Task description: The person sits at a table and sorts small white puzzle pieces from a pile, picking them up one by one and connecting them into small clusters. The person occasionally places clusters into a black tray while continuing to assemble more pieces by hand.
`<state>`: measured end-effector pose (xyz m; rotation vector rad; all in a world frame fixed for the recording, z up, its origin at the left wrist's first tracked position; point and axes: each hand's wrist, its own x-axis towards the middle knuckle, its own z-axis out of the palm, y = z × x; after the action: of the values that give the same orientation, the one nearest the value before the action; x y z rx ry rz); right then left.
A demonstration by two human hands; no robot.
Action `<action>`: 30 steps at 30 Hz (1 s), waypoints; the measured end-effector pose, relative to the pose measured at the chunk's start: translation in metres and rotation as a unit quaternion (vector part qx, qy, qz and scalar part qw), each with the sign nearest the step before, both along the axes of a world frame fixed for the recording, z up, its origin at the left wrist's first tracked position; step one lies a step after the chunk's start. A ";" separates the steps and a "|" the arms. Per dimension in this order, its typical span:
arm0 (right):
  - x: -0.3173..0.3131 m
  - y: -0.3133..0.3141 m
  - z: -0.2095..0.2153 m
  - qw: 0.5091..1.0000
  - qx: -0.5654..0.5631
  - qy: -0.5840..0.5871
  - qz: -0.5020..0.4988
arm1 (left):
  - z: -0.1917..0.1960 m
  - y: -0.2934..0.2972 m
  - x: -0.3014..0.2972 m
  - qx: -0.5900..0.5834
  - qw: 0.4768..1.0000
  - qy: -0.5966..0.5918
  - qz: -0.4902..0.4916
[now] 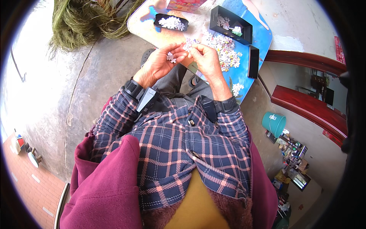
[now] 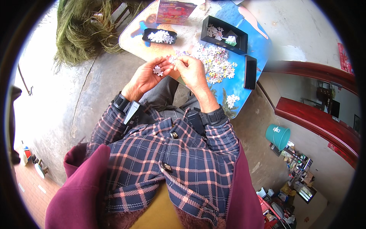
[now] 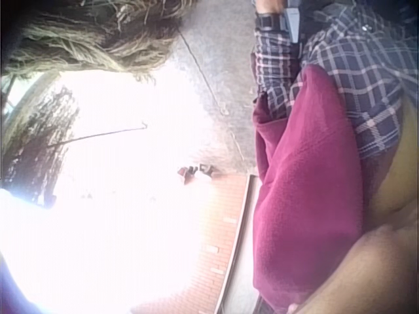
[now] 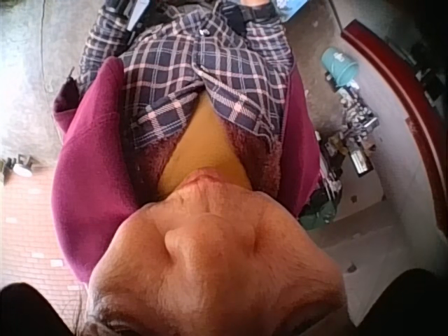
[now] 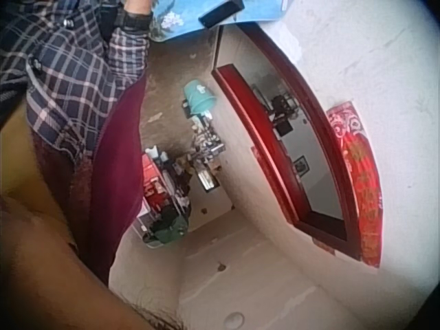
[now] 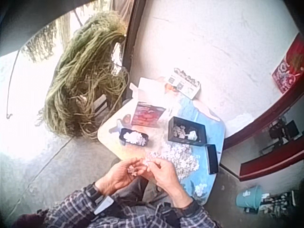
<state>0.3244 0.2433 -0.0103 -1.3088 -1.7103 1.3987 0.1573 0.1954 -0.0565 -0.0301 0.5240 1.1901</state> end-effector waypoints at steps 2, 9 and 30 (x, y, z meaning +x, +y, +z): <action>0.001 0.001 -0.002 1.000 -0.026 0.006 -0.007 | 0.000 -0.003 0.000 -0.010 0.999 0.040 -0.012; 0.001 0.002 -0.004 0.999 -0.031 -0.002 -0.023 | 0.003 -0.004 0.001 0.032 0.990 0.135 0.012; -0.011 0.036 0.010 0.998 0.000 0.059 -0.034 | -0.009 -0.002 -0.013 0.008 0.995 0.080 0.059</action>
<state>0.3136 0.2796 -0.0003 -1.2475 -1.5740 1.4072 0.1444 0.1931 -0.0655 0.0485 0.6608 1.3179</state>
